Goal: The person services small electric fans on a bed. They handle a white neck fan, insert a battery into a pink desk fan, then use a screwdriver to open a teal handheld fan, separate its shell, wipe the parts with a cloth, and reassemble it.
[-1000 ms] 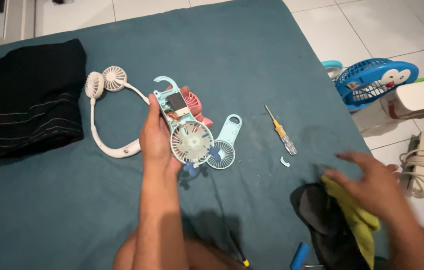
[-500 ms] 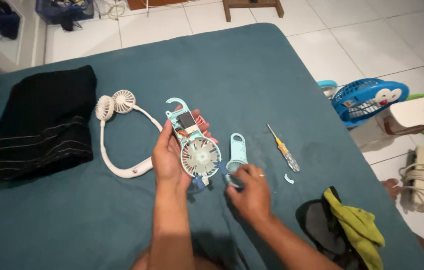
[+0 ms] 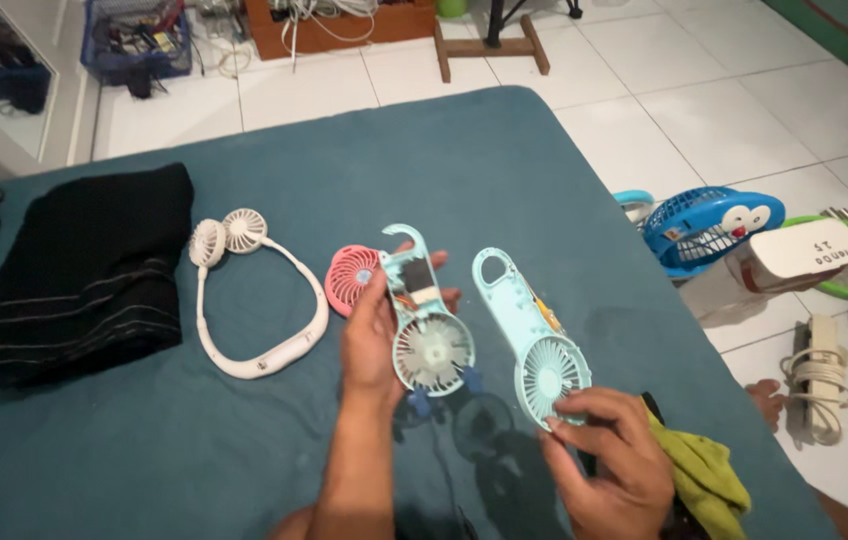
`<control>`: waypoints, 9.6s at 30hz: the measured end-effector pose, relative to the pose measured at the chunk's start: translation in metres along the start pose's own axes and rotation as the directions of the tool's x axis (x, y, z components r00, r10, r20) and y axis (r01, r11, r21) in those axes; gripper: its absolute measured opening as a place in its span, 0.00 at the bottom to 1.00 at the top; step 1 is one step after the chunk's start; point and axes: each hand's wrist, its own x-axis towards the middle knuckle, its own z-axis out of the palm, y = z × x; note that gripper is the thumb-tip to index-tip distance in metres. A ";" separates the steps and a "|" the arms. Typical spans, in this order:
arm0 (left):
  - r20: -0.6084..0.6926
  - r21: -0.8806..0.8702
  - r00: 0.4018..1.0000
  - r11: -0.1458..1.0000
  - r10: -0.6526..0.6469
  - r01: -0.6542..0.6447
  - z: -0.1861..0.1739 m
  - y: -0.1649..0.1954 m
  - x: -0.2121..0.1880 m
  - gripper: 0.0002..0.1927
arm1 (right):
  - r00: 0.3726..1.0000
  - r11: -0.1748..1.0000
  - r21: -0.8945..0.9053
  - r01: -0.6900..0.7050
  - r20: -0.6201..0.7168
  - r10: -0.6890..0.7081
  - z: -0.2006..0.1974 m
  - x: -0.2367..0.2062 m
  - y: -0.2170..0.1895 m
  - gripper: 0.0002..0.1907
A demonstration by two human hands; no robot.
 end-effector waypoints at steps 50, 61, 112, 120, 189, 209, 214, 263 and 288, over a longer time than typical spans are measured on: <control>0.011 0.021 0.998 0.998 -0.064 0.064 0.024 -0.060 -0.016 0.27 | 0.669 0.588 0.331 -0.738 0.248 0.700 0.026 0.002 0.031 0.15; 0.097 -0.068 0.994 0.997 -0.039 0.046 0.022 -0.062 -0.016 0.22 | 0.457 0.072 0.549 -0.833 0.608 0.649 0.024 0.010 0.021 0.20; 0.381 0.118 0.922 0.993 -0.073 0.030 0.006 -0.047 -0.023 0.18 | 0.792 0.637 0.491 -0.594 0.494 0.358 -0.030 0.056 0.039 0.33; 0.350 -0.160 0.936 0.987 0.026 0.033 -0.014 -0.065 -0.027 0.18 | 0.948 0.864 0.427 -0.266 0.278 0.154 -0.026 0.054 0.005 0.28; -0.117 0.052 0.991 0.997 0.061 -0.055 0.024 -0.044 -0.011 0.18 | 0.639 0.705 -0.216 -0.675 0.307 0.705 0.014 0.010 0.138 0.11; -0.138 0.028 0.979 0.989 0.150 -0.148 0.042 -0.051 -0.023 0.21 | 0.762 0.654 0.429 -0.623 0.521 0.384 0.031 0.052 0.010 0.09; -0.121 0.009 0.985 0.992 0.123 -0.122 0.041 -0.053 -0.022 0.20 | 0.764 0.905 0.149 -0.399 0.599 0.239 0.018 0.078 -0.003 0.12; -0.122 0.048 0.957 0.965 0.264 -0.259 0.046 -0.043 -0.023 0.25 | 0.635 0.423 0.481 -0.768 0.482 0.604 0.048 0.045 0.011 0.08; -0.038 0.049 0.972 0.972 0.232 -0.230 0.040 -0.041 -0.025 0.47 | 0.853 0.885 0.146 -0.442 0.374 0.365 0.051 0.046 -0.011 0.11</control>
